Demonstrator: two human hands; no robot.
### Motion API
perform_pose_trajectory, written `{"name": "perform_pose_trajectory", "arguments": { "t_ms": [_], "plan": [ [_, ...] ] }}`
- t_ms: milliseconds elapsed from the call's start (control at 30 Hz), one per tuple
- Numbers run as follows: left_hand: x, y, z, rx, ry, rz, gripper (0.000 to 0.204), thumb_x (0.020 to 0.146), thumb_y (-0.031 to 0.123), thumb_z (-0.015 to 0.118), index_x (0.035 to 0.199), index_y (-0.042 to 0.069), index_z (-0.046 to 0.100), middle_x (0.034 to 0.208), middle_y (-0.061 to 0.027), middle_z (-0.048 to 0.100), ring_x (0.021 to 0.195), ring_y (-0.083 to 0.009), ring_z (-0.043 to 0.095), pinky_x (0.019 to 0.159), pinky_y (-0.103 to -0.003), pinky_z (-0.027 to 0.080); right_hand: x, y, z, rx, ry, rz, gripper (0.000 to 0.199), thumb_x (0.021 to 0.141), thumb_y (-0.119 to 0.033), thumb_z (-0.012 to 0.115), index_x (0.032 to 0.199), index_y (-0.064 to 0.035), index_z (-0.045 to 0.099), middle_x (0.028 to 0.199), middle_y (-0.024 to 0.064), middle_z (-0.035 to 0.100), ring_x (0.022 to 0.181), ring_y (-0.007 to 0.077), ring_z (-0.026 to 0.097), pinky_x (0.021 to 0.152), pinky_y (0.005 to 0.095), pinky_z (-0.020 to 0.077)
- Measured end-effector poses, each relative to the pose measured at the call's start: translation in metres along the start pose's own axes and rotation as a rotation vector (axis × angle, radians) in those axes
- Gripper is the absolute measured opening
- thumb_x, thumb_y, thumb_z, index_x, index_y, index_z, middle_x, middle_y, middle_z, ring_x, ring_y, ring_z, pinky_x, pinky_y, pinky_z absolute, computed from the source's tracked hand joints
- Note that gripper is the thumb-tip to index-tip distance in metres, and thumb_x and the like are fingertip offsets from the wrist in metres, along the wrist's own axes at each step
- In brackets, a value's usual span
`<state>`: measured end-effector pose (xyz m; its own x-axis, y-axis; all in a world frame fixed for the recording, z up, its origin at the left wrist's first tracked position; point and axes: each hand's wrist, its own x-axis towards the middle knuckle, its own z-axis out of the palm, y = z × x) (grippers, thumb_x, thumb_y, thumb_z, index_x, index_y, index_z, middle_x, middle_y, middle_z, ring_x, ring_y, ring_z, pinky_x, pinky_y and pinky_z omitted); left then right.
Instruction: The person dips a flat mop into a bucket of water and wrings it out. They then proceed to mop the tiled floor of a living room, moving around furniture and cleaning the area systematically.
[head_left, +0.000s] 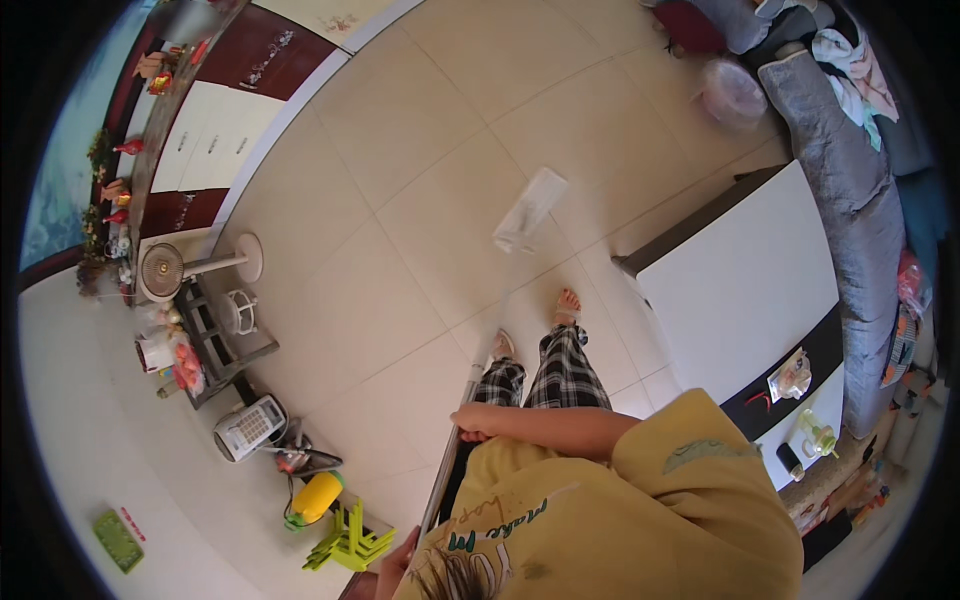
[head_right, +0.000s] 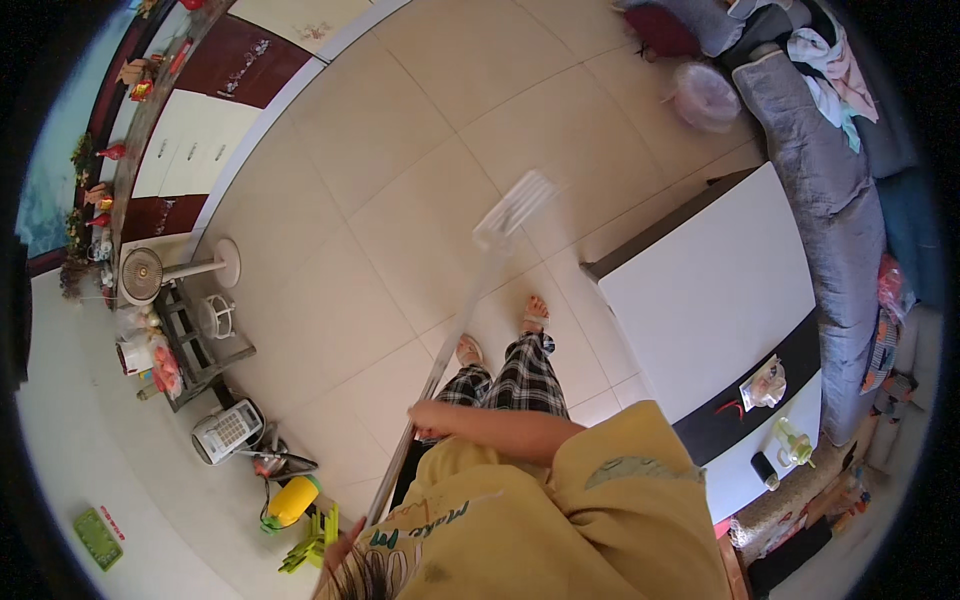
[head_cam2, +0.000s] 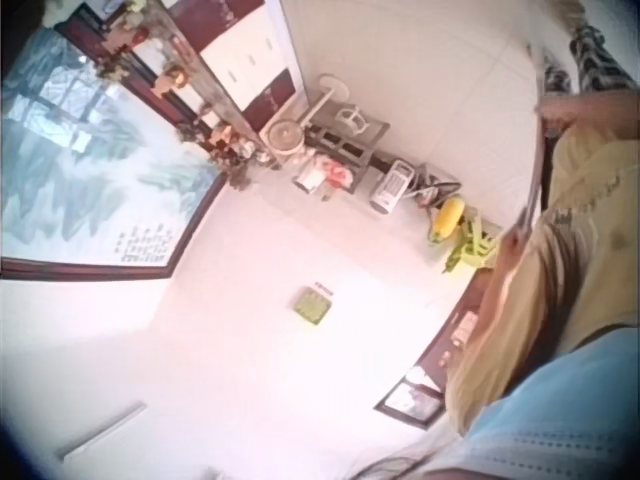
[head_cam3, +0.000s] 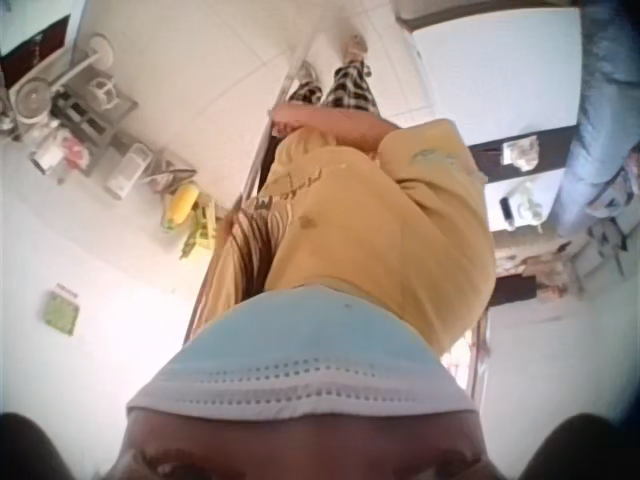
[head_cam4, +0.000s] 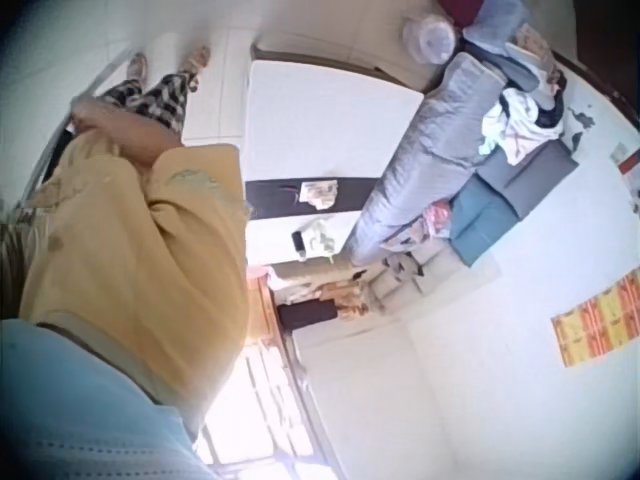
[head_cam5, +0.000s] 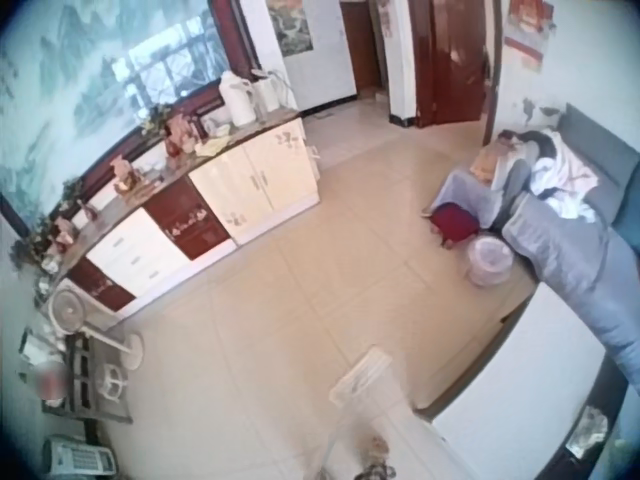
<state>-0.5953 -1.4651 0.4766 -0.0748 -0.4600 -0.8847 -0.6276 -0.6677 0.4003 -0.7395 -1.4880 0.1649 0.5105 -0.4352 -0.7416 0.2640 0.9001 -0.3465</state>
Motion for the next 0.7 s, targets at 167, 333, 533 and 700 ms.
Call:
{"name": "perform_pose_trajectory", "arguments": {
  "t_ms": [167, 333, 533, 700],
  "plan": [
    [0.047, 0.01, -0.015, 0.433, -0.029, -0.037, 0.046, 0.079, 0.007, 0.046, 0.122, 0.006, 0.029, 0.069, -0.0032, 0.053, 0.054, -0.0092, 0.046, 0.049, -0.021, 0.038, -0.004, -0.033, -0.022, 0.174, 0.158, -0.213, 0.05, 0.077, -0.043, 0.038, 0.056, 0.0006, 0.05, 0.043, 0.0068, 0.044, 0.031, 0.015, 0.039, 0.029, 0.0271, 0.0314],
    [0.153, 0.131, 0.058, 1.058, -0.147, 0.455, 0.055, 0.075, 0.012, 0.049, 0.123, 0.006, 0.023, 0.073, -0.0191, 0.053, 0.059, -0.0282, 0.053, 0.054, -0.031, 0.042, -0.137, -0.076, -0.088, 0.62, 0.52, -0.465, 0.04, 0.079, -0.038, 0.039, 0.073, 0.0003, 0.051, 0.044, 0.0041, 0.043, 0.032, 0.0123, 0.037, 0.03, 0.0252, 0.0279],
    [0.336, 0.245, 0.196, 1.119, -0.179, 0.95, 0.052, 0.074, 0.012, 0.045, 0.119, -0.002, 0.024, 0.081, -0.0218, 0.053, 0.063, -0.0299, 0.055, 0.057, -0.035, 0.044, -0.112, 0.081, -0.139, 1.125, 0.863, -0.271, 0.026, 0.074, -0.027, 0.041, 0.071, -0.003, 0.05, 0.045, 0.0035, 0.04, 0.031, 0.0129, 0.034, 0.029, 0.0241, 0.028],
    [0.359, 0.258, 0.252, 1.246, -0.064, 0.936, 0.054, 0.073, 0.011, 0.044, 0.12, -0.001, 0.02, 0.079, -0.0245, 0.052, 0.07, -0.0357, 0.053, 0.063, -0.042, 0.042, -0.132, 0.193, -0.153, 1.158, 1.113, -0.241, 0.029, 0.078, -0.031, 0.04, 0.073, -0.0031, 0.047, 0.045, 0.0028, 0.04, 0.031, 0.0116, 0.037, 0.026, 0.0229, 0.0265]
  ]
}}
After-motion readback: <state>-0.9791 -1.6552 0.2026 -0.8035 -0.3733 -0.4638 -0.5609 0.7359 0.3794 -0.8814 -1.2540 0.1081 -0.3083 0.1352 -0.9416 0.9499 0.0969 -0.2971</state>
